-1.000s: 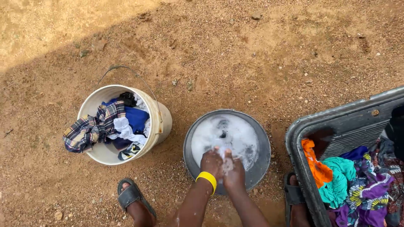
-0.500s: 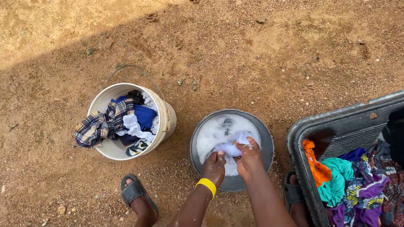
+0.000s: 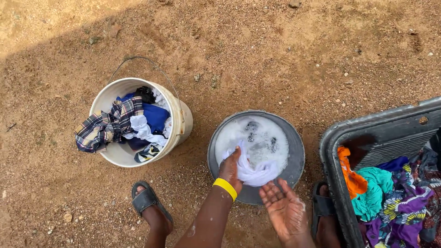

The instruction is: Hand washing clothes in a bucket of soapy water outdoors.

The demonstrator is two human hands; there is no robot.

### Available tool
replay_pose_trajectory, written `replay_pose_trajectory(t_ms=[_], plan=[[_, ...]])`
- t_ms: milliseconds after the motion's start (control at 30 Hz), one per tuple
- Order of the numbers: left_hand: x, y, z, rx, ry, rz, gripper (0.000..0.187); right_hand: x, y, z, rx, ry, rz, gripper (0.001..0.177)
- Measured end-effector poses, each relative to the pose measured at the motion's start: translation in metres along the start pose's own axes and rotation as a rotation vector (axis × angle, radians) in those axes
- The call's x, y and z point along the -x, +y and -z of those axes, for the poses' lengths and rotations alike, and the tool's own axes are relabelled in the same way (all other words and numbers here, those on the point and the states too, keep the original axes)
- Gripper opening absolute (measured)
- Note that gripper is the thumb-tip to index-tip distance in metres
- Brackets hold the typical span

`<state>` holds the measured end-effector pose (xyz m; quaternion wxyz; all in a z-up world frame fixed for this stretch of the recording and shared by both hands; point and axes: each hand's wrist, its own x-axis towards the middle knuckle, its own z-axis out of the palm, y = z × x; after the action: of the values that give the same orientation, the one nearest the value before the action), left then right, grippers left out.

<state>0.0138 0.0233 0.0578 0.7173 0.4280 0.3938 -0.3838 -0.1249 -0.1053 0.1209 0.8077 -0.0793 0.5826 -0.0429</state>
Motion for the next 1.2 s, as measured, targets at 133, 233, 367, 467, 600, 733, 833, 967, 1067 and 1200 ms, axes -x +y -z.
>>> replay_pose_trajectory(t_ms=[133, 233, 367, 467, 600, 733, 833, 967, 1067, 1200], plan=[[0.056, 0.011, -0.043, 0.043, 0.006, 0.094, 0.067, -0.006, 0.017, -0.044, 0.080, -0.193, -0.240, 0.065], [0.047, -0.011, -0.025, -0.255, 0.343, 0.120, 0.073, 0.000, 0.019, -0.075, 0.070, -0.142, -0.258, 0.076], [0.044, -0.011, -0.022, -1.361, 0.410, -0.250, 0.068, 0.016, 0.017, -0.106, 0.227, -0.216, -0.248, 0.085], [0.062, 0.034, -0.055, -1.325, 0.312, -0.262, 0.071, -0.012, 0.031, -0.068, 0.236, -0.317, -0.292, 0.077], [0.031, 0.060, -0.046, -0.975, 0.059, 0.059, 0.102, -0.017, 0.046, -0.044, 0.160, -0.503, -0.425, 0.035], [0.047, 0.075, -0.040, -0.707, -0.307, 0.120, 0.092, 0.043, 0.044, -0.069, -0.202, -0.738, -0.562, 0.034], [0.084, 0.070, -0.052, 0.130, -0.878, 0.303, 0.109, 0.087, 0.037, -0.107, -0.451, -0.797, -0.525, 0.058], [0.136, 0.053, -0.082, 0.594, -1.113, 0.105, 0.113, 0.102, 0.028, -0.109, -0.440, -0.766, -0.547, 0.059], [0.142, 0.044, -0.084, 0.671, -1.172, 0.011, 0.104, 0.110, 0.024, -0.113, -0.435, -0.757, -0.568, 0.061], [0.079, 0.021, -0.019, 0.417, -1.065, 0.122, 0.037, 0.118, 0.019, -0.119, -0.429, -0.755, -0.599, 0.063]])
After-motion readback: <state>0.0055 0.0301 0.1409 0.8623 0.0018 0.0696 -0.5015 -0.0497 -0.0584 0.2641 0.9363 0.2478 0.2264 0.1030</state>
